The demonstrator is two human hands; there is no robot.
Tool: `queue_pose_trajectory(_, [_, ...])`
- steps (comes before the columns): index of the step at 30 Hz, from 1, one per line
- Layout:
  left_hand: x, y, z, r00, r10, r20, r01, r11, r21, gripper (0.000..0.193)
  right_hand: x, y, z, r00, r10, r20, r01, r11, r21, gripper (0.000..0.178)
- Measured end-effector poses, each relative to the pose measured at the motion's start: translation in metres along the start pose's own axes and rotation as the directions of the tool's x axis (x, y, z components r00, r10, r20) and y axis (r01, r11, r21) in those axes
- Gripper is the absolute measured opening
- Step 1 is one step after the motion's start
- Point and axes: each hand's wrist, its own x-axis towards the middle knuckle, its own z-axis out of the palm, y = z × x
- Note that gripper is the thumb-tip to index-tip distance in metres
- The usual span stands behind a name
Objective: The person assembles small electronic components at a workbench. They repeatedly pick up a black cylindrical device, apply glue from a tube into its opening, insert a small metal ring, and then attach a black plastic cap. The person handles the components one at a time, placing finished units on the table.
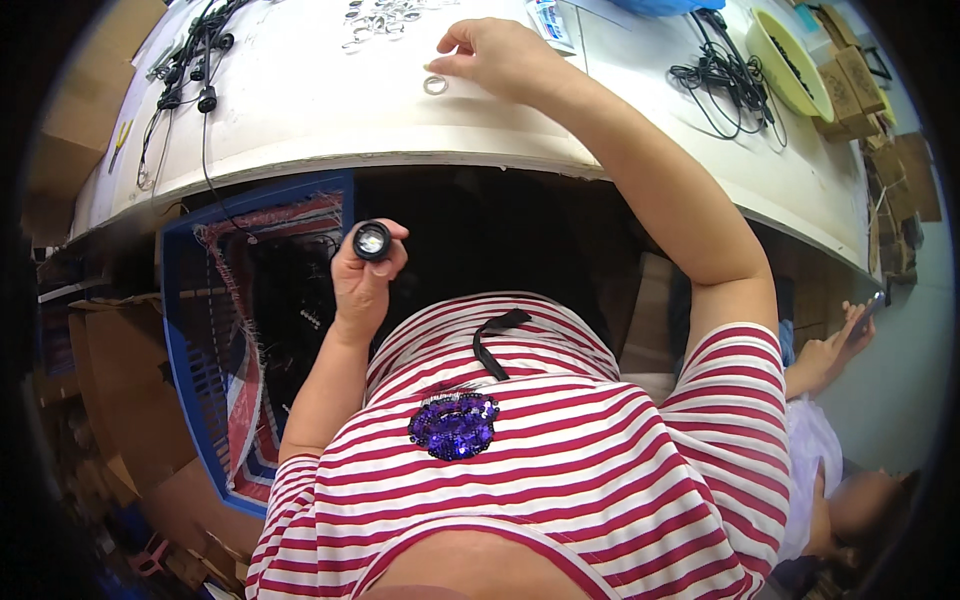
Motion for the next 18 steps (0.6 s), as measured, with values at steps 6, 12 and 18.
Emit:
queue_pose_trajectory(6, [0.016,0.019,-0.001,0.996,0.080,0.024,-0.079,0.996,-0.040,0.024,-0.016,-0.006,0.015,0.988,-0.136,-0.075,0.129,0.987,-0.097,0.037])
queue_pose_trajectory(12, [0.019,0.020,0.003,0.998,0.057,-0.016,-0.056,0.997,0.052,0.039,-0.030,-0.021,0.006,0.996,-0.083,0.007,0.080,0.975,0.209,0.024])
queue_pose_trajectory(18, [0.023,0.012,0.006,0.997,-0.014,0.074,0.020,0.996,-0.088,0.022,-0.073,-0.056,-0.002,0.903,-0.401,0.151,0.287,0.827,0.483,0.019])
